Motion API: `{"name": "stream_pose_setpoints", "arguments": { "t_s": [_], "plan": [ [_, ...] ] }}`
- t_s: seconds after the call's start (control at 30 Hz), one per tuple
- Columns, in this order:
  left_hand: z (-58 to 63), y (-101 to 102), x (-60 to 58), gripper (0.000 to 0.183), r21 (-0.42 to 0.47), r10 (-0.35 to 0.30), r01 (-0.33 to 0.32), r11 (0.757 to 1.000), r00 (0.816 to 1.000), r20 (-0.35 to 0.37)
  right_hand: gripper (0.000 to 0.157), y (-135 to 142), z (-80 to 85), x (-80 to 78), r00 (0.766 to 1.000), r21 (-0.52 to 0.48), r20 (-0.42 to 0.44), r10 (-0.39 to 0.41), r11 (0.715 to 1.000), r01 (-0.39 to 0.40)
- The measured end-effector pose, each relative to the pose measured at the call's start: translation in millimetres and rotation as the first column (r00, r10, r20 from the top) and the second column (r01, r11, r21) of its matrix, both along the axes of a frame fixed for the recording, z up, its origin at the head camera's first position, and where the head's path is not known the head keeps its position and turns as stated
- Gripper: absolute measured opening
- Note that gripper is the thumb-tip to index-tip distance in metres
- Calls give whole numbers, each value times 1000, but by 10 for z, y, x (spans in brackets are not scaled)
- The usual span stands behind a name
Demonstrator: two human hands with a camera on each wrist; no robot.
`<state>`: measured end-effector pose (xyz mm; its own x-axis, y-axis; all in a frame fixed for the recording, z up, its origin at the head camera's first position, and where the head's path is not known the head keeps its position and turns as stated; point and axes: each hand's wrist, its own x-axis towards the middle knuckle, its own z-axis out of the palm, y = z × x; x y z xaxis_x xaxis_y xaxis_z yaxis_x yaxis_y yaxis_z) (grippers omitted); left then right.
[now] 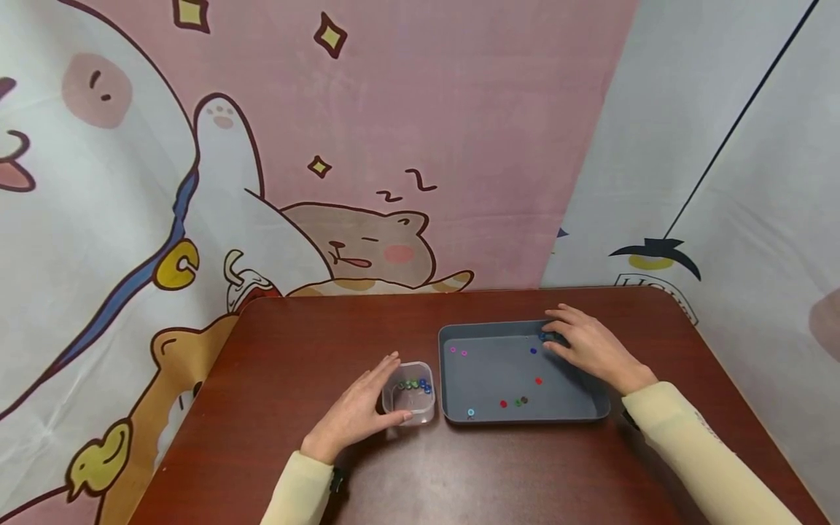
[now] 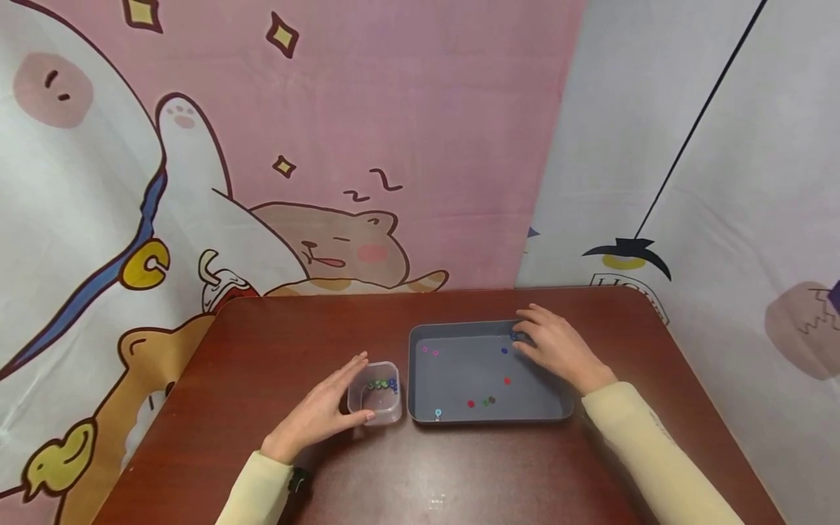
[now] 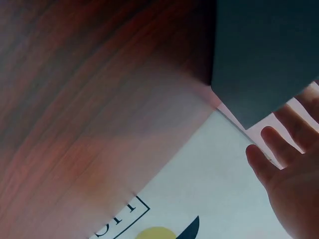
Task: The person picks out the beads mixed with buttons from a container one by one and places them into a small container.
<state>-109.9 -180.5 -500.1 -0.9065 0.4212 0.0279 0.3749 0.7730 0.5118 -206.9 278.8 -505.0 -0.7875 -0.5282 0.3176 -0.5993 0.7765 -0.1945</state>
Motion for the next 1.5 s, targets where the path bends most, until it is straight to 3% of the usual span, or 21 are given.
{"name": "stream_pose_setpoints", "arguments": {
  "t_s": [0.27, 1.5],
  "plan": [
    [-9, -2, 10, 101, 1, 4, -4, 1000, 1000, 3, 36, -23, -33, -40, 997, 28, 71, -15, 1000, 13],
    [-15, 0, -7, 100, 3, 3, -3, 1000, 1000, -12, 31, -66, -141, -110, 990, 28, 117, -82, 996, 79]
  ]
}}
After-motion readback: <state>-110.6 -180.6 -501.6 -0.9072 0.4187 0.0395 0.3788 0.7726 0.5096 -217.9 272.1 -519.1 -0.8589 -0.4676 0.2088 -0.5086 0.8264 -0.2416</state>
